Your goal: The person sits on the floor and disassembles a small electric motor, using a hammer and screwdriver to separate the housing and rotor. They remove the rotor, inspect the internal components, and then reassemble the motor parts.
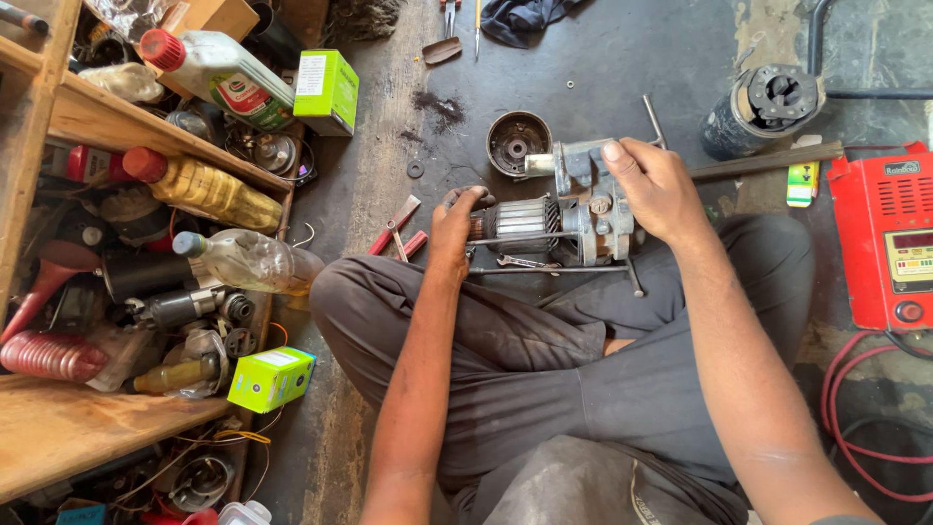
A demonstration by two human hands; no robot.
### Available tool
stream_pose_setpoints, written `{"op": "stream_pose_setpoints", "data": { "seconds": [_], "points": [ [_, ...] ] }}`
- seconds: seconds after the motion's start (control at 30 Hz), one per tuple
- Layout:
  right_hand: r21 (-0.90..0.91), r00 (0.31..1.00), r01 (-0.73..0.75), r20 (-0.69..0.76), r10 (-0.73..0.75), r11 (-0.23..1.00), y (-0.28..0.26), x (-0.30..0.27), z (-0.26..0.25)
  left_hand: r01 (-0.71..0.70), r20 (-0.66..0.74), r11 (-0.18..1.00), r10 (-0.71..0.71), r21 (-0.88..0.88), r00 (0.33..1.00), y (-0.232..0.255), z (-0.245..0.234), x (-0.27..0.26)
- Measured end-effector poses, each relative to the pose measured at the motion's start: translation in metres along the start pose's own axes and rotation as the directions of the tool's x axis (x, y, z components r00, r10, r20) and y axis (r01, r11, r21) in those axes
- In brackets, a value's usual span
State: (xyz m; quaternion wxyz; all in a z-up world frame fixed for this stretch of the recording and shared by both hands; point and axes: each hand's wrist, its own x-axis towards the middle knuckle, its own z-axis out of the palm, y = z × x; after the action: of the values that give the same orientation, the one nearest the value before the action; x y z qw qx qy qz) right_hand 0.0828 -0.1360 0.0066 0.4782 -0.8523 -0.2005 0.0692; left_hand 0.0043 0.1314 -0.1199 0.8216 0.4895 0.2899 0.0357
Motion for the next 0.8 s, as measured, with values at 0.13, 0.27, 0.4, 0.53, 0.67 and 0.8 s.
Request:
{"op": "stream_pose_setpoints", "data": {
  "seconds": [0.13, 0.27, 0.4, 0.53, 0.67, 0.8],
  "points": [
    [-0.004, 1.0, 0.0, -0.004, 0.0, 1.0, -0.0013, 0.0002, 0.0005, -0.007, -0.002, 1.0, 0.007, -0.007, 1.0, 0.0034, 0.0021, -0.001],
    [0.001, 1.0, -0.01, -0.012, 0.01, 1.0, -0.0028, -0.001, 0.001, -0.001, -0.004, 1.0, 0.001, -0.007, 1.0, 0.0025, 0.0028, -0.0011],
    [-0.006, 1.0, -0.016, -0.022, 0.016, 1.0, -0.0054, -0.0013, 0.0016, -0.005, 0.003, 1.0, 0.005, -0.01, 1.0, 0.0026, 0.0024, -0.0001],
    [0.008, 1.0, 0.004, -0.03, -0.004, 1.0, -0.0061, -0.0021, 0.0019, -0.005, -0.002, 1.0, 0.005, -0.019, 1.0, 0.0028, 0.0029, 0.0008],
    [-0.002, 1.0, -0.007, -0.031, 0.007, 1.0, -0.0054, -0.0025, 0.0023, 0.005, 0.005, 1.0, -0.005, -0.021, 1.0, 0.0035, 0.0035, -0.0003],
    [0.0, 0.999, 0.006, -0.036, -0.006, 1.0, -0.0044, -0.0024, 0.0026, 0.012, 0.003, 1.0, -0.012, -0.016, 1.0, 0.0052, 0.0034, -0.0006]
  ]
}}
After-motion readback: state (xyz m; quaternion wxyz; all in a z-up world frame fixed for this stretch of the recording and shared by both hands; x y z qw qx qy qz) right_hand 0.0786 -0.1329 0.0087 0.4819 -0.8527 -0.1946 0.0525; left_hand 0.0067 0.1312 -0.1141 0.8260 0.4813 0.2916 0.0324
